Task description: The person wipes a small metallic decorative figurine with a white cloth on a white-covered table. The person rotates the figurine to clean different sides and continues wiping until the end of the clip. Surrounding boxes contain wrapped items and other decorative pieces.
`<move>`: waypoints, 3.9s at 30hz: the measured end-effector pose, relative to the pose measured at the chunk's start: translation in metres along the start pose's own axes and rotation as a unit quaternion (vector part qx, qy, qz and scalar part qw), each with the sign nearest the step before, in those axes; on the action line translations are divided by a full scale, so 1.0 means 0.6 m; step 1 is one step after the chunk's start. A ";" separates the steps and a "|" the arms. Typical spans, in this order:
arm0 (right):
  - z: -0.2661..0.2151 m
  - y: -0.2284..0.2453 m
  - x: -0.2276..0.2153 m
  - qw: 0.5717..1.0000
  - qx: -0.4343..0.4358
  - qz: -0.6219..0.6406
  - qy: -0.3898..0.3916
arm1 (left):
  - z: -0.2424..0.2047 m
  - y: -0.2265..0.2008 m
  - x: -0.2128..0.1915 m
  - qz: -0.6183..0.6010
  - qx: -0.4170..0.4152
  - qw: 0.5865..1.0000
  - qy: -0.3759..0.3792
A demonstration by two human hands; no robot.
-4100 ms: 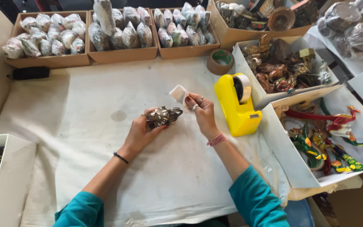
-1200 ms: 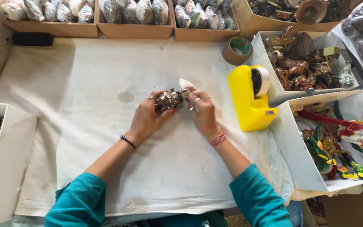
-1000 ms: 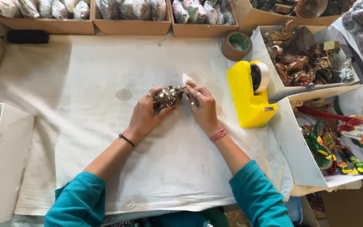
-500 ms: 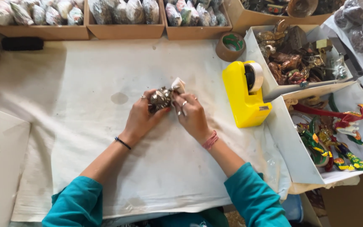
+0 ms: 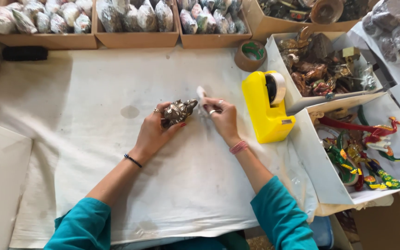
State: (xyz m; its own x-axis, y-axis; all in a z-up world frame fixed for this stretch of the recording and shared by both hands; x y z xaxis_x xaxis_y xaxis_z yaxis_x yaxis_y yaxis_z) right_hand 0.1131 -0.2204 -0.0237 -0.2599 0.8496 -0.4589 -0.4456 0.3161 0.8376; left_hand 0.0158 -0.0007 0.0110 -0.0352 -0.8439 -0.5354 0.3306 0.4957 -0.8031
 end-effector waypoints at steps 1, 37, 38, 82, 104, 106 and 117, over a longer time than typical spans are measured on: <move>0.004 0.001 -0.005 1.000 -0.004 -0.001 -0.001 | 0.002 -0.003 -0.002 0.001 0.003 1.000 -0.002; -0.032 0.176 0.025 0.923 -0.295 -0.243 0.055 | 0.000 -0.016 -0.011 -0.113 0.019 0.993 0.018; -0.027 0.168 0.021 0.934 -0.269 -0.232 0.050 | 0.000 -0.024 -0.013 -0.072 0.042 0.997 0.001; -0.044 0.183 0.030 0.857 -0.357 -0.368 0.049 | -0.011 0.008 0.015 0.126 0.052 0.990 -0.039; -0.044 0.174 0.024 0.857 -0.376 -0.349 0.043 | -0.004 -0.004 0.019 0.157 0.036 0.986 -0.033; -0.043 0.168 0.024 0.878 -0.358 -0.316 0.036 | -0.005 0.005 0.023 0.151 0.031 0.988 -0.024; -0.062 0.175 0.047 0.816 -0.450 -0.349 0.105 | -0.005 -0.016 0.005 0.225 0.092 0.966 -0.084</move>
State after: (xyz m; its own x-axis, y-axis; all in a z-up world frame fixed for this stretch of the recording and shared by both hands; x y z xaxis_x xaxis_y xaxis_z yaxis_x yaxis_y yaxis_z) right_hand 0.0272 -0.1790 0.0401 0.2267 0.4755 -0.8500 -0.9714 0.1738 -0.1618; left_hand 0.0097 -0.0076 0.0164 0.2994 -0.5806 -0.7571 0.4388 0.7884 -0.4311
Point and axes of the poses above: each hand's wrist, its own z-axis towards the middle knuckle, its own x-axis out of the palm, y = z × x, the point moved 2 cm from there along z, towards the middle knuckle, and after that the axes turned 15 degrees about y, right-handed, at the moved point
